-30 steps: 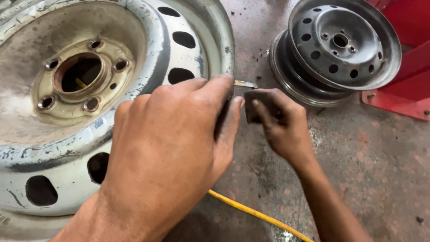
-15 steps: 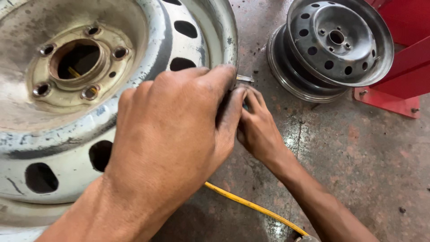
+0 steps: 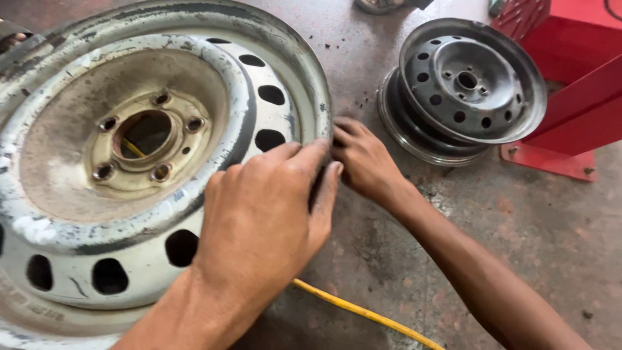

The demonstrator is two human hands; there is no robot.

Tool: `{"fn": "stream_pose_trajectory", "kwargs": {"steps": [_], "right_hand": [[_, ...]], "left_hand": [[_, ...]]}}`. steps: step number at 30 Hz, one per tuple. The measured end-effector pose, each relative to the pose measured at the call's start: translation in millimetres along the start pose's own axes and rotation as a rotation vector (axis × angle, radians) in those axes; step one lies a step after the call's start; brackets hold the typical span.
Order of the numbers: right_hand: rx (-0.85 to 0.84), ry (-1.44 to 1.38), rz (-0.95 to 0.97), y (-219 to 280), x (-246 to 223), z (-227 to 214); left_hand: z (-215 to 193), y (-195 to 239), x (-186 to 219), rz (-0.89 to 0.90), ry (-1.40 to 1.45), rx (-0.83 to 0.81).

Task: The person scrubs the rim of a white car wheel using a small handheld tool. They work methodically around the edge of the wheel, removing dirt and grime from the surface. The wheel is positioned on the floor, and the person rotates it slightly to access different sections.

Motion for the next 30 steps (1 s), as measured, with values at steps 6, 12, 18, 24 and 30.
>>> {"fn": "stream_pose_trajectory", "kwargs": {"steps": [6, 12, 18, 24, 30], "right_hand": [[-0.001, -0.022, -0.054, 11.1, -0.5, -9.2], [-0.121, -0.036, -0.026, -30.7, 29.8, 23.9], [0.031, 0.021, 0.095, 43.9, -33.3, -16.4], [0.007, 0.018, 0.179, 15.5, -2.1, -6.5], [0.117, -0.051, 0.46, 86.7, -115.4, -32.2]], "left_hand": [[-5.1, 0.0, 2.3, 0.029, 0.017, 0.044], [-0.2, -0.4, 3.9, 0.024, -0.025, 0.017], [-1.5, 1.8, 3.0, 0.043, 0.001, 0.01], [6.6, 3.2, 6.2, 0.123, -0.027, 0.011], [2.4, 4.6, 9.6, 0.14, -0.077, 0.046]]}}
Point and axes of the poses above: each hand's wrist, its own y-axis away from the middle knuckle, its own z-axis out of the palm, x = y × z, the point moved 10 cm from there along -y, towards the middle knuckle, and after that the axes turned 9 degrees about x, right-handed, at the moved point
